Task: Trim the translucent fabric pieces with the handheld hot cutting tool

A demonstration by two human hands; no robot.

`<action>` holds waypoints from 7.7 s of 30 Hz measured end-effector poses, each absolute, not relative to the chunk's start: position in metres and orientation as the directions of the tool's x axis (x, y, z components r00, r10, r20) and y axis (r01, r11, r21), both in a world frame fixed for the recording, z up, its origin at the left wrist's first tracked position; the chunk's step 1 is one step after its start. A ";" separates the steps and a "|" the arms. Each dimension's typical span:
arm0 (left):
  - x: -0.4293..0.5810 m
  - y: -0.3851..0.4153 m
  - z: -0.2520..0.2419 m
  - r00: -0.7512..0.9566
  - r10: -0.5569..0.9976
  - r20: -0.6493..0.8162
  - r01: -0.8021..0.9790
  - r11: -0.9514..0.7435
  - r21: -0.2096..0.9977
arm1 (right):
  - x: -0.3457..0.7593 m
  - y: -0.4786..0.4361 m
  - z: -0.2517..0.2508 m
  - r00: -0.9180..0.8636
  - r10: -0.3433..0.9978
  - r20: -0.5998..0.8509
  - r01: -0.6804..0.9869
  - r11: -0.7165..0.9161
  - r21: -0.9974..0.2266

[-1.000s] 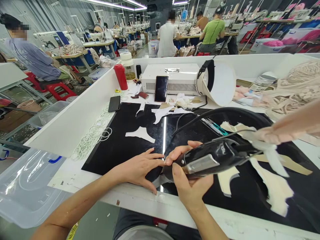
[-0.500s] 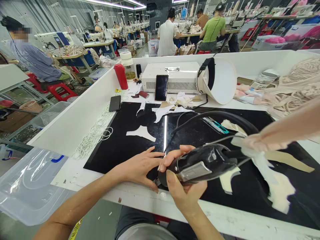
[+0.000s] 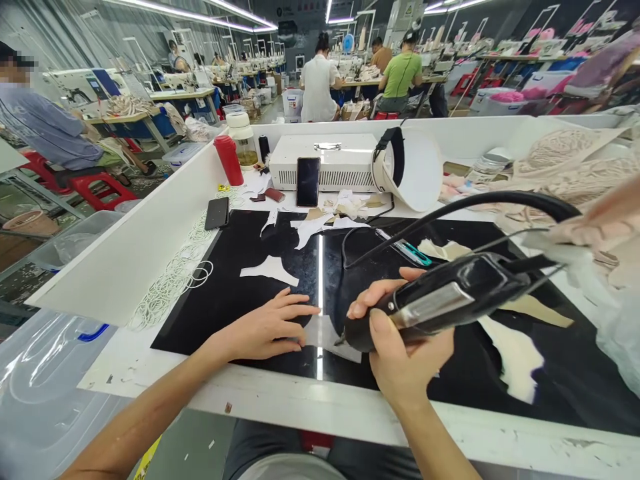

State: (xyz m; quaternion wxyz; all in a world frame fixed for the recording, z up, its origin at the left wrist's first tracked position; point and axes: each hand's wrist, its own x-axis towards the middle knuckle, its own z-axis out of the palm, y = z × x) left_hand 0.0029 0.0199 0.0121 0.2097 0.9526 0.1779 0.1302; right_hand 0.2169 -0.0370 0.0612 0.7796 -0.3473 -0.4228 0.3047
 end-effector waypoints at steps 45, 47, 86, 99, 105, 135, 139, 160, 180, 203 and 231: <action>0.025 0.006 0.006 0.797 0.600 0.066 0.487 -0.705 0.516 | 0.207 -0.013 0.041 0.472 0.760 0.446 -0.194 0.583 -0.789; 0.026 0.005 0.006 0.799 0.598 0.064 0.483 -0.702 0.523 | 0.208 -0.013 0.040 0.469 0.757 0.455 -0.184 0.588 -0.788; 0.030 0.000 0.002 0.772 0.622 0.133 0.448 -0.679 0.581 | 0.202 -0.044 0.044 0.384 0.828 0.408 -0.291 0.528 -0.798; 0.027 0.000 0.001 0.773 0.616 0.151 0.450 -0.700 0.554 | 0.211 -0.044 0.040 0.370 0.820 0.437 -0.196 0.528 -0.826; 0.024 -0.002 -0.003 0.789 0.585 0.188 0.422 -0.737 0.528 | 0.235 -0.036 0.045 0.451 0.755 0.476 -0.092 0.570 -0.816; 0.026 -0.008 -0.002 0.859 0.469 0.206 0.291 -0.777 0.558 | 0.216 -0.037 0.037 0.381 0.816 0.435 -0.158 0.521 -0.839; 0.026 -0.008 0.003 0.858 0.476 0.194 0.296 -0.767 0.570 | 0.215 -0.036 0.038 0.376 0.816 0.439 -0.162 0.524 -0.836; 0.020 0.012 0.010 0.879 0.476 0.036 0.374 -0.732 0.570 | 0.217 -0.031 0.040 0.362 0.820 0.444 -0.206 0.535 -0.820; 0.018 0.014 0.010 0.892 0.450 0.043 0.345 -0.738 0.581 | 0.198 -0.039 0.040 0.321 0.842 0.433 -0.291 0.523 -0.801; 0.035 0.005 0.005 0.893 0.423 0.157 0.304 -0.821 0.484 | 0.238 -0.035 0.045 0.504 0.737 0.451 -0.112 0.574 -0.811; 0.036 0.003 0.002 0.889 0.447 0.101 0.353 -0.809 0.470 | 0.248 -0.037 0.037 0.561 0.694 0.451 -0.034 0.563 -0.826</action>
